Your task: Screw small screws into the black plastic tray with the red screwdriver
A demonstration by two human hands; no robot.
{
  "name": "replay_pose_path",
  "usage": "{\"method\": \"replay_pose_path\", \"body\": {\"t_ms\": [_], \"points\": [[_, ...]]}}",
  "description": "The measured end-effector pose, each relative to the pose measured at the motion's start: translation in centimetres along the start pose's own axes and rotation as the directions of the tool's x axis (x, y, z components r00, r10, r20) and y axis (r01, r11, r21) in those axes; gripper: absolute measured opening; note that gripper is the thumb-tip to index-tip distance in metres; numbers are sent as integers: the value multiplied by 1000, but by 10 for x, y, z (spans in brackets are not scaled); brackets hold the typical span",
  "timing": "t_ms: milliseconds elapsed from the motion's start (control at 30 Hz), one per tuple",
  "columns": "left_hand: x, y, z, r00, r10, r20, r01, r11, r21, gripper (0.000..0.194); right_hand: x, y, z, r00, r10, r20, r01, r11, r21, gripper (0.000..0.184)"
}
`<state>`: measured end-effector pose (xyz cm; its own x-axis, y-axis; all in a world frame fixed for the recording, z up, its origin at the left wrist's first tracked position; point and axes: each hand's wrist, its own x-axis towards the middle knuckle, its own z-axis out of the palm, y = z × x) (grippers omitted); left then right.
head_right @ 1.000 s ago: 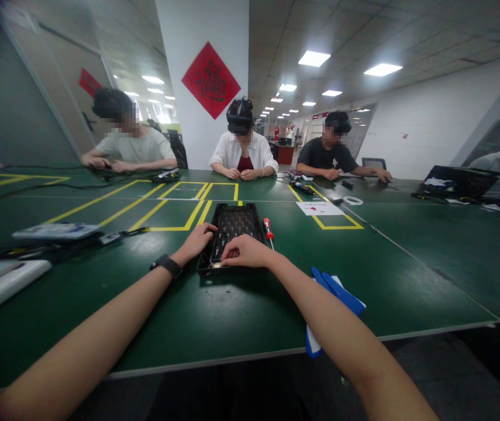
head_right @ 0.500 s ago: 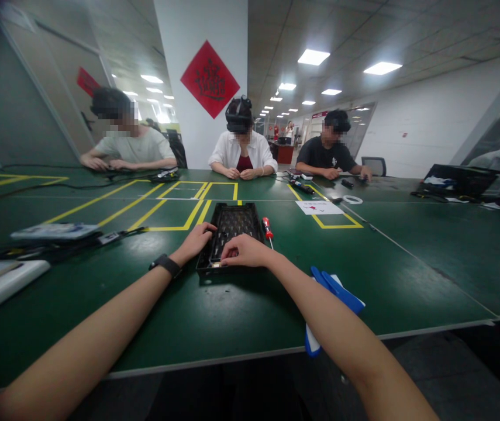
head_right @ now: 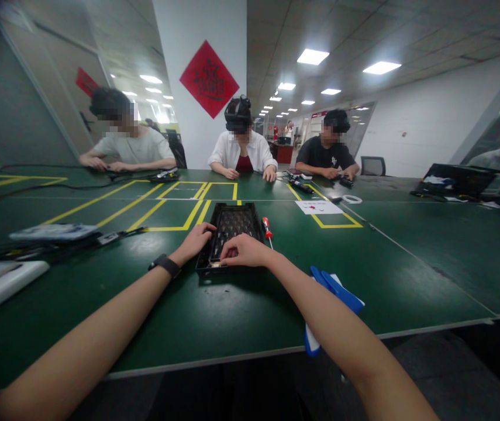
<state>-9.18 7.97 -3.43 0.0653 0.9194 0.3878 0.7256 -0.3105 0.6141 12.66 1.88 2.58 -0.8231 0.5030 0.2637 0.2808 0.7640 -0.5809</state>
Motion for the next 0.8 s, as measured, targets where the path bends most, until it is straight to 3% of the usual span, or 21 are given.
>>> {"method": "replay_pose_path", "body": {"t_ms": [800], "points": [[0,0,0,1000,4,-2,-4,1000,4,30,-1,-2,0,1000,4,-15,-5,998,-65,19]]}}
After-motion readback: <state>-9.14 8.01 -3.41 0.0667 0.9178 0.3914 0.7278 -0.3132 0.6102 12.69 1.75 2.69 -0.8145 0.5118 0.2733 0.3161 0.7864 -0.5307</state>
